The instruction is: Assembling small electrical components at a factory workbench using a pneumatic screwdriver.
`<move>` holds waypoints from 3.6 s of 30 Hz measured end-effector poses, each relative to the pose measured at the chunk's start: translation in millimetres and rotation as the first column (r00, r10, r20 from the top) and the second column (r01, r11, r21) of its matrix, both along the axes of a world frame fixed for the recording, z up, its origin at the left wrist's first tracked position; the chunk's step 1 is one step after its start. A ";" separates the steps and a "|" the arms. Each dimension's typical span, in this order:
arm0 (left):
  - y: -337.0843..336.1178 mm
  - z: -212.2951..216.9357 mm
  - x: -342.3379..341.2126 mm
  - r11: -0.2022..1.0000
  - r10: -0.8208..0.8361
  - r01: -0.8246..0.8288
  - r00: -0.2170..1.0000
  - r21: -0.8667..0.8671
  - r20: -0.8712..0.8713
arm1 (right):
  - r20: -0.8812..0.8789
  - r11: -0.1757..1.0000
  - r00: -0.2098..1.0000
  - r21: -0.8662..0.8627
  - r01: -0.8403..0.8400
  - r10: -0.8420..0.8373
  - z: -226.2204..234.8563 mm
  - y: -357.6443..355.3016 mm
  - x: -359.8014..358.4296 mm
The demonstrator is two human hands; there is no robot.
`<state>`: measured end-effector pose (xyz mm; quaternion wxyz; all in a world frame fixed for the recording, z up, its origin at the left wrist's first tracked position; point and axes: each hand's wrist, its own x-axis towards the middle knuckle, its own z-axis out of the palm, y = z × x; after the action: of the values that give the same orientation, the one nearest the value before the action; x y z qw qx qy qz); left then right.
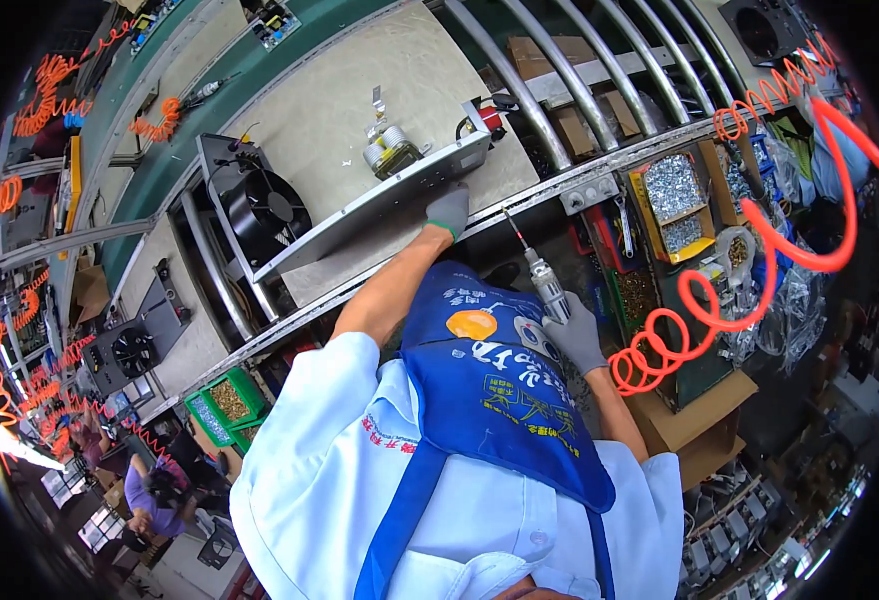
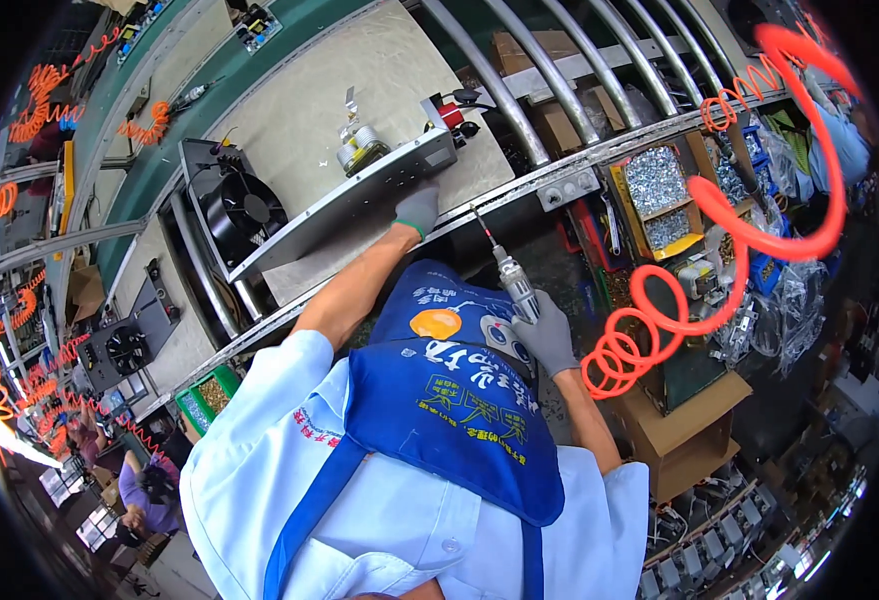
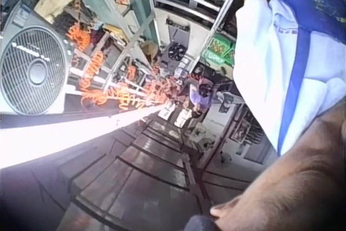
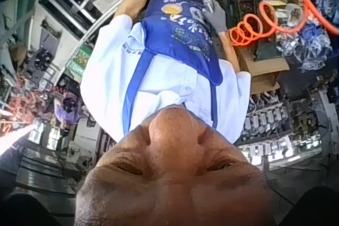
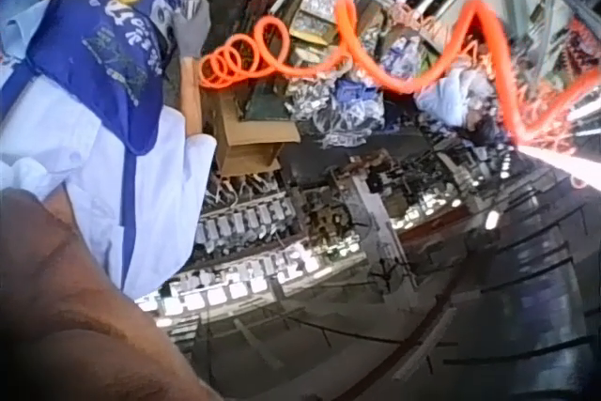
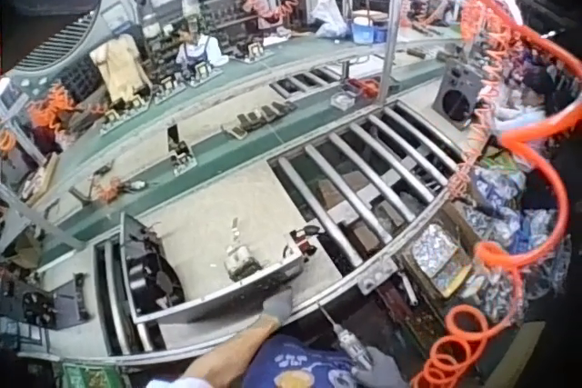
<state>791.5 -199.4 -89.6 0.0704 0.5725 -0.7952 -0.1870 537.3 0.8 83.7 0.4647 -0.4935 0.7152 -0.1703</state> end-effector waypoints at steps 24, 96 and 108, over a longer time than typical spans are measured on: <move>42.2 187.2 67.2 0.647 0.608 -0.092 0.662 0.757 -0.440 | 0.009 0.998 0.998 0.037 -0.060 0.059 -39.6 -71.0 70.0; -149.9 84.9 62.1 0.844 0.386 -0.077 0.775 0.531 -0.501 | -0.202 0.994 0.976 0.054 0.094 -0.081 -123.6 -76.2 91.5; -142.0 89.2 66.0 0.894 0.321 -0.087 0.810 0.440 -0.491 | -0.118 0.990 0.987 0.072 0.121 -0.112 -103.4 -77.9 102.0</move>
<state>857.6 -341.4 -0.4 0.1988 0.5797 -0.6181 -0.4923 639.3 -77.2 -19.8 0.4314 -0.4411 0.7743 -0.1405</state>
